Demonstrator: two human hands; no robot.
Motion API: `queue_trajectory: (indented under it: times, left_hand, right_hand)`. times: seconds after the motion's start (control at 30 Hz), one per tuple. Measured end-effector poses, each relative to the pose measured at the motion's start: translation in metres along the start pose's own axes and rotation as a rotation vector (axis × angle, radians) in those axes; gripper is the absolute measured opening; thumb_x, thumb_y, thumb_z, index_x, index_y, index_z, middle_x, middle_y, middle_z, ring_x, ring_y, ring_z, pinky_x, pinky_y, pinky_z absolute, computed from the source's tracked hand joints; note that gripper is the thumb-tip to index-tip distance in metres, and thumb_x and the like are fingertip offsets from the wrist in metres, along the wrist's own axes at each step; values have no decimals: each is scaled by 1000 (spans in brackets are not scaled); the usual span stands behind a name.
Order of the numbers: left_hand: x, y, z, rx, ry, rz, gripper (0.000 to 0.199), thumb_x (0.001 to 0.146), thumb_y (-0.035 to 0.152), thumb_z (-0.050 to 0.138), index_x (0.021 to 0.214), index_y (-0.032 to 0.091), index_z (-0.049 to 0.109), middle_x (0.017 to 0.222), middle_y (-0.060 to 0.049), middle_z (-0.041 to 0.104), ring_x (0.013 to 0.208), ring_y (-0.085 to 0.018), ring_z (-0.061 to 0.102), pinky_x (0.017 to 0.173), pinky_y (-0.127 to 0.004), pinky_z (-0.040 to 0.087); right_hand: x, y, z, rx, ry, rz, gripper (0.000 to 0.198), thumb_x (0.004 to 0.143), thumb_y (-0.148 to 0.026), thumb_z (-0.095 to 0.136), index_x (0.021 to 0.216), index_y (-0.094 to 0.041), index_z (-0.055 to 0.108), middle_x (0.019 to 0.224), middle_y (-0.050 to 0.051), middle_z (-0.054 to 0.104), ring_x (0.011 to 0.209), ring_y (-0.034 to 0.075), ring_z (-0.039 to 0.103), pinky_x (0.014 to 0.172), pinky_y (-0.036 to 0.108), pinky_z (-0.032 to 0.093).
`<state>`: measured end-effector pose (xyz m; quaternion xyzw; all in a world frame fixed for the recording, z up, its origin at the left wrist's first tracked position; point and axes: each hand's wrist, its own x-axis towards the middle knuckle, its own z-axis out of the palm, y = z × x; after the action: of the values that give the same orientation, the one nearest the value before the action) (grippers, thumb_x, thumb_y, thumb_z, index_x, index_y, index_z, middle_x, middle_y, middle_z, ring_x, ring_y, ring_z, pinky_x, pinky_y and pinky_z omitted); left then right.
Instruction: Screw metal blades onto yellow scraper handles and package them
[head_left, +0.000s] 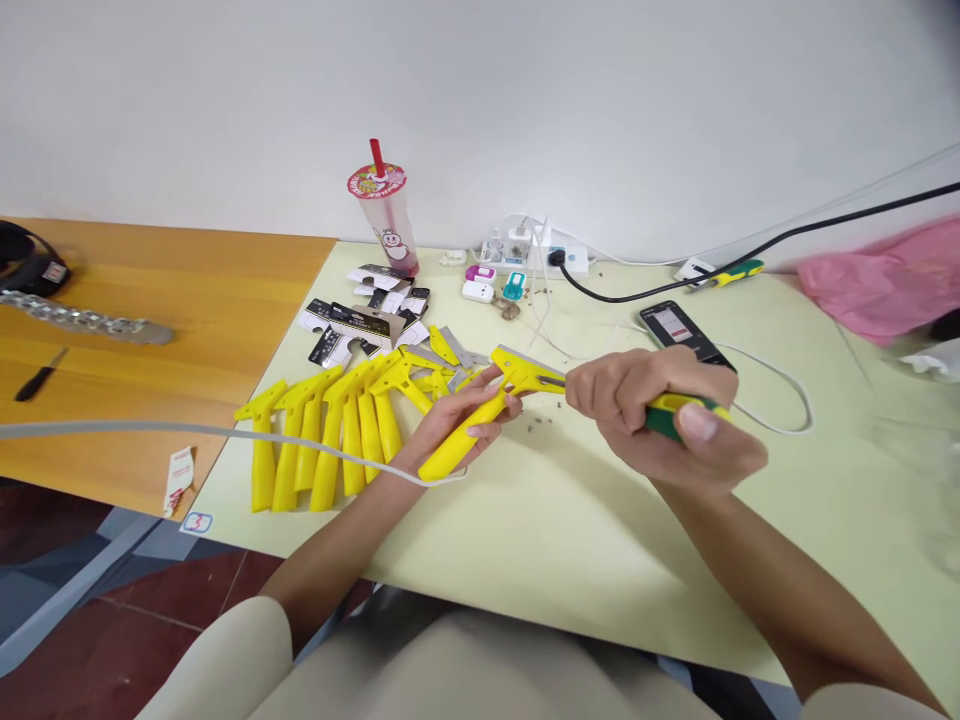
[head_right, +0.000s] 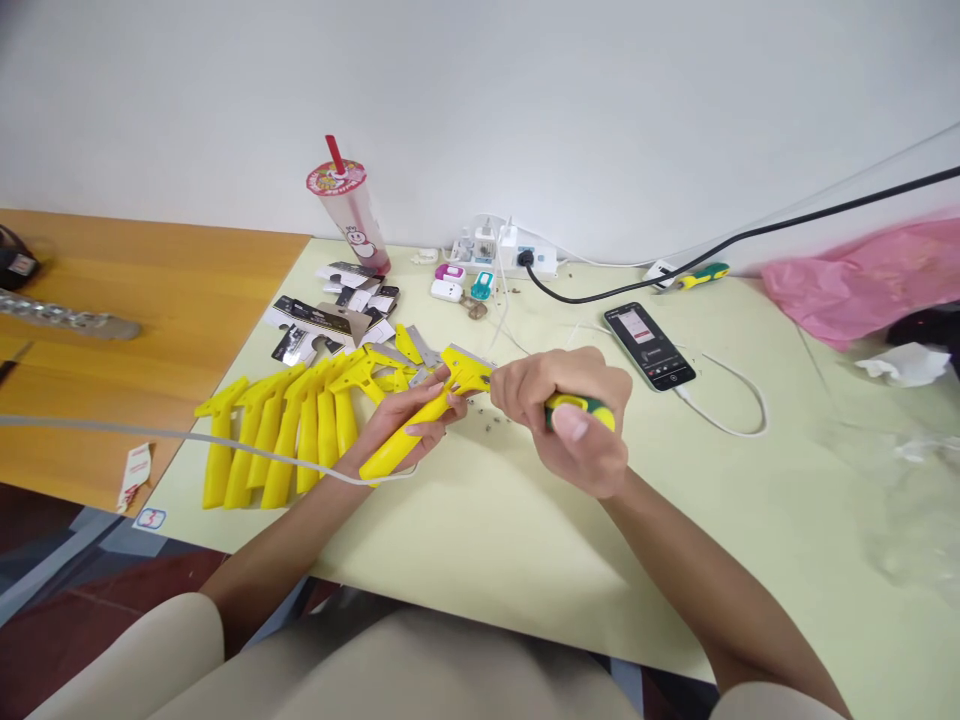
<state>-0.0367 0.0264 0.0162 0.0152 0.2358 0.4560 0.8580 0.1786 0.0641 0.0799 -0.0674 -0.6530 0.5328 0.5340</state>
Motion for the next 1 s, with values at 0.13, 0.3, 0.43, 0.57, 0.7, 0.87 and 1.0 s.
queue_trajectory:
  times: [0.13,0.3,0.43,0.57,0.7,0.87,1.0]
  left_hand:
    - [-4,1,2,-24,-11,25,28,95,6,73,118,22,68,127,-15,69,90,-11,74,43,-5,40]
    - [-7,2,2,-54,-18,43,27,95,5,72,117,20,67,127,-15,69,89,-10,74,39,-4,39]
    - [-10,2,5,-20,-8,61,27,95,6,73,118,20,67,120,-13,70,88,-11,75,38,-4,39]
    - [-10,1,6,9,-14,97,31,95,5,73,123,19,66,121,-13,70,89,-11,76,40,-5,41]
    - [-6,0,4,20,3,140,38,92,4,75,124,21,63,120,-12,70,91,-12,76,41,-7,41]
    - [-4,2,0,25,-6,174,43,89,4,77,126,24,64,125,-12,69,90,-12,75,41,-7,40]
    - [-5,1,0,32,-25,189,47,87,3,78,128,24,66,120,-9,68,88,-11,74,40,-8,39]
  right_hand:
    - [-10,11,17,-104,40,-163,31,98,-43,60,73,-27,53,59,-2,38,48,16,31,53,38,33]
    - [-16,26,30,-257,-103,-441,25,98,-36,56,76,-27,48,62,-2,38,48,16,32,49,37,35]
    - [-21,27,33,-367,-181,-483,22,98,-31,52,76,-28,47,64,-2,34,52,18,33,52,38,36]
    - [-24,24,35,-417,-231,-550,24,100,-29,44,76,-27,48,65,-2,32,52,18,31,52,38,38]
    - [-21,12,37,-372,-96,-523,21,99,-29,48,78,-26,50,67,-1,36,52,17,34,51,37,38]
    - [-13,-9,29,-222,56,-296,20,96,-31,57,77,-24,56,63,-1,39,50,16,33,52,37,33]
    - [-9,-12,21,-141,37,-240,21,95,-33,57,76,-24,56,59,-1,40,49,16,35,52,38,34]
